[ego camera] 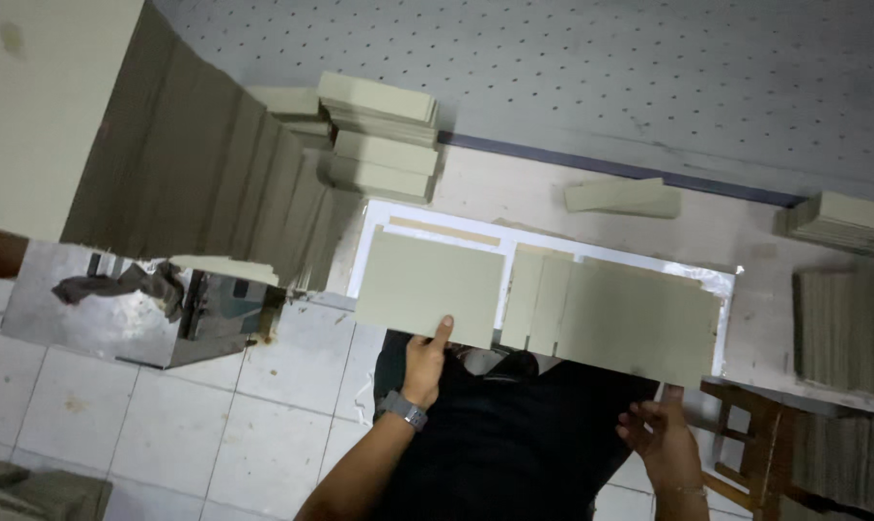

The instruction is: The person assembles books by placing stacks of blank pages onto a work surface, covering them with a red cover sheet, and then inserting pre-bound book sections into the assembly. The process is repeated multiple times.

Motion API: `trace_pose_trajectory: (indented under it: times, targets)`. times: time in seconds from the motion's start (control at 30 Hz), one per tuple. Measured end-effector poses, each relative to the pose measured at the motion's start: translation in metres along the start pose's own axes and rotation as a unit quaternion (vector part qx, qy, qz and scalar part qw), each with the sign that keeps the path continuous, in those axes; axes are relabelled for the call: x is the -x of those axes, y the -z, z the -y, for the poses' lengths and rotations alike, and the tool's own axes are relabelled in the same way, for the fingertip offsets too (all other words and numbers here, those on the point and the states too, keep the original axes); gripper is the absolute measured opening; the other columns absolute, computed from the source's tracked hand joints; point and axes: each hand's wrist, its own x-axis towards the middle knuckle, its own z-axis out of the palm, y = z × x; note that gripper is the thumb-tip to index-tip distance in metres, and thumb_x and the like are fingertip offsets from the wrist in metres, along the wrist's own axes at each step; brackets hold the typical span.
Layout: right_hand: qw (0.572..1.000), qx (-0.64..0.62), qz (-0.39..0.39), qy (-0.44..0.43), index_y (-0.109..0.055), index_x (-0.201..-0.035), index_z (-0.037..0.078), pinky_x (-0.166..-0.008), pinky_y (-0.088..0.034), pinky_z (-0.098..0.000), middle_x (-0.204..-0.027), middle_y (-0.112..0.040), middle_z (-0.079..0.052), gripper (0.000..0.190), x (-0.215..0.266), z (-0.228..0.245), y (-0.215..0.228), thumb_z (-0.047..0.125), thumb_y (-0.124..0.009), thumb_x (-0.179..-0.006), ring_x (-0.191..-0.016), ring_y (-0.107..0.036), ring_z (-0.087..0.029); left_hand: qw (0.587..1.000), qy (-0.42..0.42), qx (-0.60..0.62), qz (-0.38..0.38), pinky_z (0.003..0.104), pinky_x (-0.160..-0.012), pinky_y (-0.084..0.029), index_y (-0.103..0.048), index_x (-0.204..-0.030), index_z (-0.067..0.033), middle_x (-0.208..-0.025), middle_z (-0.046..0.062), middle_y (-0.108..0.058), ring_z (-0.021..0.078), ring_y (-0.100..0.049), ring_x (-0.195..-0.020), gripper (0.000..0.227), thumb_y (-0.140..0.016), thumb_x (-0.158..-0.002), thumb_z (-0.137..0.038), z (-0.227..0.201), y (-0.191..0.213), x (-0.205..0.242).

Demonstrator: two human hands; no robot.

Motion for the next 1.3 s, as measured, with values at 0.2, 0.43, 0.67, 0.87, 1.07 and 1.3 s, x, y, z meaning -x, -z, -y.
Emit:
trace_pose_trajectory:
  times: [0.2, 0.43, 0.67, 0.87, 1.07, 1.3]
  targets:
    - [0.931, 0.308, 0.073, 0.181, -0.077, -0.123, 0.016, -0.054, -0.043, -0.0314, -0.079, -0.068, -0.007, 0.02, 0.089, 0.034, -0.132, 0.028, -0.066, -0.11, -0.06, -0.054, -0.017, 0.999, 0.003, 0.01, -0.045, 0.031, -0.118, -0.053, -0.074, -0.138, 0.0013, -0.141, 0.014, -0.077, 0.0226, -0.071, -0.132, 0.059, -0.077, -0.093, -0.037, 0.022, -0.005, -0.019]
    - [0.612, 0.52, 0.106, 0.587, -0.058, -0.161, 0.018, -0.116, -0.047, -0.0646, -0.153, -0.052, -0.029, 0.06, 0.06, 0.015, -0.241, 0.044, -0.068, -0.107, -0.146, -0.052, -0.05, 0.995, 0.067, -0.052, -0.057, 0.045, -0.093, -0.055, -0.075, -0.131, 0.0071, -0.117, 0.022, -0.075, 0.0295, -0.067, -0.11, 0.067, -0.086, -0.098, -0.05, 0.095, 0.005, -0.055]
    - [0.55, 0.621, 0.053, 0.556, -0.049, -0.167, 0.037, -0.126, -0.014, -0.0753, -0.18, -0.018, -0.026, 0.072, 0.031, 0.0, -0.249, 0.069, -0.059, -0.103, -0.164, -0.014, -0.055, 0.989, 0.105, -0.096, -0.035, 0.05, -0.112, -0.05, -0.065, -0.148, 0.0047, -0.147, 0.027, -0.067, 0.0384, -0.059, -0.141, 0.081, -0.081, -0.099, -0.057, 0.012, -0.016, -0.014]
    - [0.552, 0.62, 0.048, 0.556, -0.049, -0.165, 0.043, -0.125, -0.015, -0.0752, -0.181, -0.019, -0.023, 0.075, 0.021, 0.005, -0.253, 0.075, -0.061, -0.098, -0.164, -0.014, -0.053, 0.985, 0.116, -0.127, -0.029, 0.051, -0.116, -0.047, -0.063, -0.15, 0.0047, -0.15, 0.026, -0.066, 0.0368, -0.056, -0.146, 0.088, -0.078, -0.098, -0.065, -0.013, -0.027, -0.014]
    - [0.577, 0.596, 0.052, 0.556, -0.054, -0.162, 0.039, -0.125, -0.017, -0.0754, -0.18, -0.021, -0.023, 0.074, 0.016, 0.013, -0.252, 0.074, -0.063, -0.097, -0.164, -0.016, -0.052, 0.978, 0.171, -0.11, 0.043, 0.042, -0.09, -0.047, -0.057, -0.143, 0.0061, -0.129, 0.019, -0.058, 0.0287, -0.062, -0.113, 0.093, -0.067, -0.098, -0.075, -0.022, -0.02, -0.007]
    - [0.629, 0.419, -0.094, 0.648, -0.056, -0.164, 0.012, -0.113, -0.045, -0.0645, -0.16, -0.05, -0.032, 0.068, -0.036, 0.042, -0.16, 0.03, -0.073, -0.1, -0.143, -0.053, -0.055, 0.922, 0.124, -0.315, 0.186, 0.033, -0.067, -0.051, -0.074, -0.125, -0.0147, -0.107, 0.008, -0.075, 0.022, -0.077, -0.085, 0.065, -0.081, -0.092, -0.07, 0.013, 0.045, -0.017]
